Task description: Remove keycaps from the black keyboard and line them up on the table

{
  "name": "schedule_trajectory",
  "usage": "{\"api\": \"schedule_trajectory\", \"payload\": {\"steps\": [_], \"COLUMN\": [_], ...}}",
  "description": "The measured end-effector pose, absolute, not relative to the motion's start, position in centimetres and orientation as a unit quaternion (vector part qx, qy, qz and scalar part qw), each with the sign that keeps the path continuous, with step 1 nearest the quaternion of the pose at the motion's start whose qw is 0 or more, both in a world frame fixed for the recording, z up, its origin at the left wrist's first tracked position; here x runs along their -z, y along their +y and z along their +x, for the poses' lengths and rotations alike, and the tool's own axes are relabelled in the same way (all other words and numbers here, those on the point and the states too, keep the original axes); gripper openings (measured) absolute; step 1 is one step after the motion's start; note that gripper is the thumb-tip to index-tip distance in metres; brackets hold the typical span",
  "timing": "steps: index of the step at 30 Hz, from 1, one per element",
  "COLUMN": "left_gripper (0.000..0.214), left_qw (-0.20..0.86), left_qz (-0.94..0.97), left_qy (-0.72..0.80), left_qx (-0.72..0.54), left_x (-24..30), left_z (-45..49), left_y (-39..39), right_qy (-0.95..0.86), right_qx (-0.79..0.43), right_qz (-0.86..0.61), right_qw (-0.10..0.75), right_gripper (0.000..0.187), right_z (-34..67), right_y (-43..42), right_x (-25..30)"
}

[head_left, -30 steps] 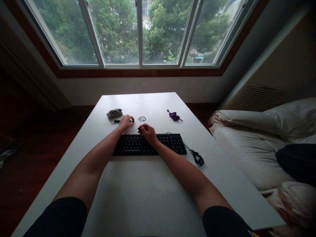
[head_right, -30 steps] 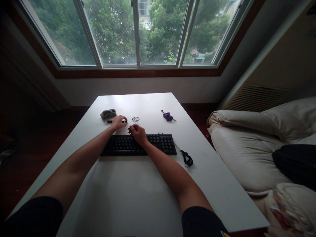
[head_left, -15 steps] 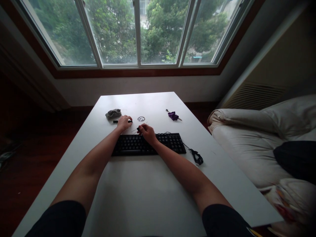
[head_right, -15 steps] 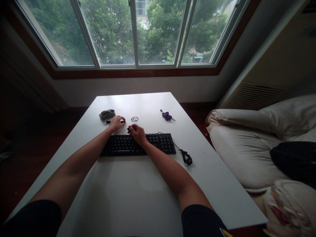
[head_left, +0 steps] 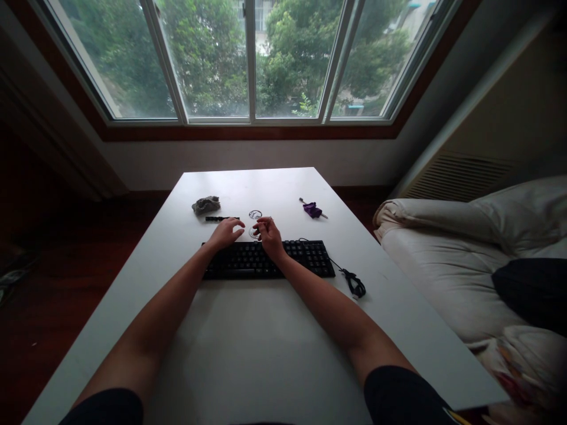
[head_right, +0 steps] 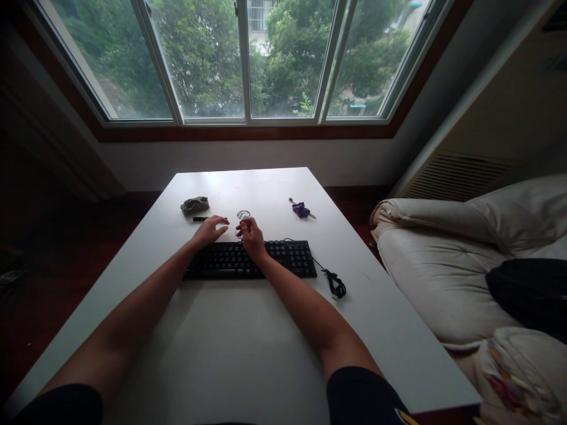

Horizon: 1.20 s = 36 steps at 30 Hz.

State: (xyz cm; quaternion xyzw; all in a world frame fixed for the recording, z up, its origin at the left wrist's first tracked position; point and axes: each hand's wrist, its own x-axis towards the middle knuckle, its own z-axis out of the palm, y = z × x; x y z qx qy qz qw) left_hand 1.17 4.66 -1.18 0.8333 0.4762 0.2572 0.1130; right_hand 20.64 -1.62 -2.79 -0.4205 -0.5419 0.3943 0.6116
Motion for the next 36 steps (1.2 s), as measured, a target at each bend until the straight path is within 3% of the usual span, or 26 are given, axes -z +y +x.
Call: {"api": "schedule_trajectory", "payload": {"steps": [7,11,18,24,36], "left_gripper": [0.025,0.026,0.026,0.027,0.032], "left_qw": [0.170,0.154,0.138,0.147,0.204], "left_qz": [0.875,0.873,0.872,0.871,0.857], "left_qy": [0.402,0.413,0.426,0.428,0.434], "left_qx": [-0.210,-0.208,-0.198,-0.192,-0.187], "left_x": [1.0,1.2,1.1,0.6,1.2], "left_z": [1.6,1.8,1.8,1.4,0.3], "left_y": [-0.1,-0.6,-0.8,-0.8,0.5], "right_qy": [-0.547,-0.589,-0.646,-0.587,-0.589], "right_qx": [-0.358,-0.363,-0.399,-0.471,-0.455], "right_qz": [-0.423,-0.421,-0.419,-0.391,-0.394], "right_qw": [0.628,0.586,0.498,0.529,0.540], "right_gripper": [0.021,0.030,0.024,0.033,0.032], "right_z": [21.0,21.3,22.0,22.7,22.4], "right_y": [-1.5,-1.8,-1.1,-0.7,-0.8], "right_x": [2.5,1.4,1.2,1.2,1.5]}}
